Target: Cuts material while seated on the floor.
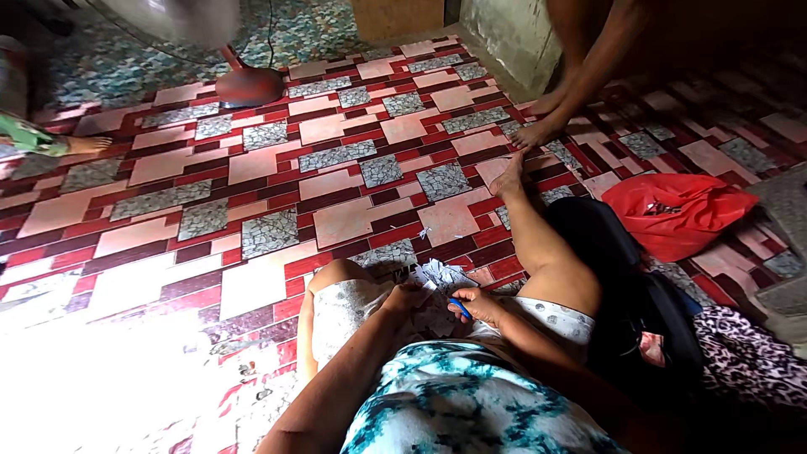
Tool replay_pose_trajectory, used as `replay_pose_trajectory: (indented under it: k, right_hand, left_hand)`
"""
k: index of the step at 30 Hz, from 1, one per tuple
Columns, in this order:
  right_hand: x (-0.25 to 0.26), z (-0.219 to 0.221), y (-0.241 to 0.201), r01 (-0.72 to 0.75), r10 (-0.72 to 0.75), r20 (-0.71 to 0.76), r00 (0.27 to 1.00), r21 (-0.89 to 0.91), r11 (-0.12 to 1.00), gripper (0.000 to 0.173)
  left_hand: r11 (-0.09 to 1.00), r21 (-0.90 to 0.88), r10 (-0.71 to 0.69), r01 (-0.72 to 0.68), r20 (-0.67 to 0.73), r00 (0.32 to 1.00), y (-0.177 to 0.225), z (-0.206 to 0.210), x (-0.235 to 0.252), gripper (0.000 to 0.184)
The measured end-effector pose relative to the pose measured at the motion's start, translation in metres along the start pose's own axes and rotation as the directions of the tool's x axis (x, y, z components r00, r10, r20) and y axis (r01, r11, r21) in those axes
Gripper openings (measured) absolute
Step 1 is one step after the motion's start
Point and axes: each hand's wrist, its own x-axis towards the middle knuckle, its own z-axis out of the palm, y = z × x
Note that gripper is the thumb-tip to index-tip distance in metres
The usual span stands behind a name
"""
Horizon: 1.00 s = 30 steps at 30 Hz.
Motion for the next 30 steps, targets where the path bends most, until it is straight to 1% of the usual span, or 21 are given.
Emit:
replay_pose_trajectory:
  k: [4, 8, 14, 19, 25, 28, 30]
  right_hand:
    - [-0.0005, -0.0026, 0.0012, -0.023, 0.023, -0.005, 1.0, 0.013, 1.0, 0.028]
    - [0.0001, -0.0029, 0.0005, -0.079, 0.079, 0.033, 0.996, 0.003, 0.997, 0.03]
    - [0.0022, -0.0012, 0.0017, -0.069, 0.07, 0.056, 0.996, -0.011, 0.998, 0.029]
    - [0.0015, -0.0014, 0.0014, -0.044, 0.044, 0.027, 0.999, -0.001, 0.999, 0.027]
    - [0.0002, -0.0027, 0.0005, -0.032, 0.033, -0.027, 0.999, 0.036, 0.999, 0.026]
    - [0.0013, -0.0023, 0.0033, -0.023, 0.026, -0.048, 0.998, 0.072, 0.997, 0.024]
    - [0.0008, -0.0011, 0.004, -0.015, 0.018, -0.058, 0.998, 0.052, 0.999, 0.025]
  left_hand:
    - [1.0, -0.003, -0.003, 0.003, -0.005, 1.0, -0.0006, -0.0007, 0.0015, 0.016]
    - [1.0, -0.009, -0.003, 0.003, -0.002, 1.0, -0.0009, -0.001, 0.0013, 0.016]
    - [1.0, -0.006, -0.007, 0.007, 0.01, 1.0, -0.0014, -0.0007, 0.0023, 0.016]
    - [1.0, -0.008, -0.003, 0.004, 0.027, 1.0, -0.002, -0.0015, 0.0032, 0.015]
    - [0.999, -0.025, -0.045, 0.045, 0.019, 0.999, -0.001, -0.0038, 0.0018, 0.023]
    - [1.0, 0.004, -0.012, 0.012, -0.003, 1.0, -0.0013, -0.0047, 0.0015, 0.024]
    - [0.999, 0.045, 0.021, -0.021, 0.0, 1.0, -0.0018, -0.0069, 0.0022, 0.026]
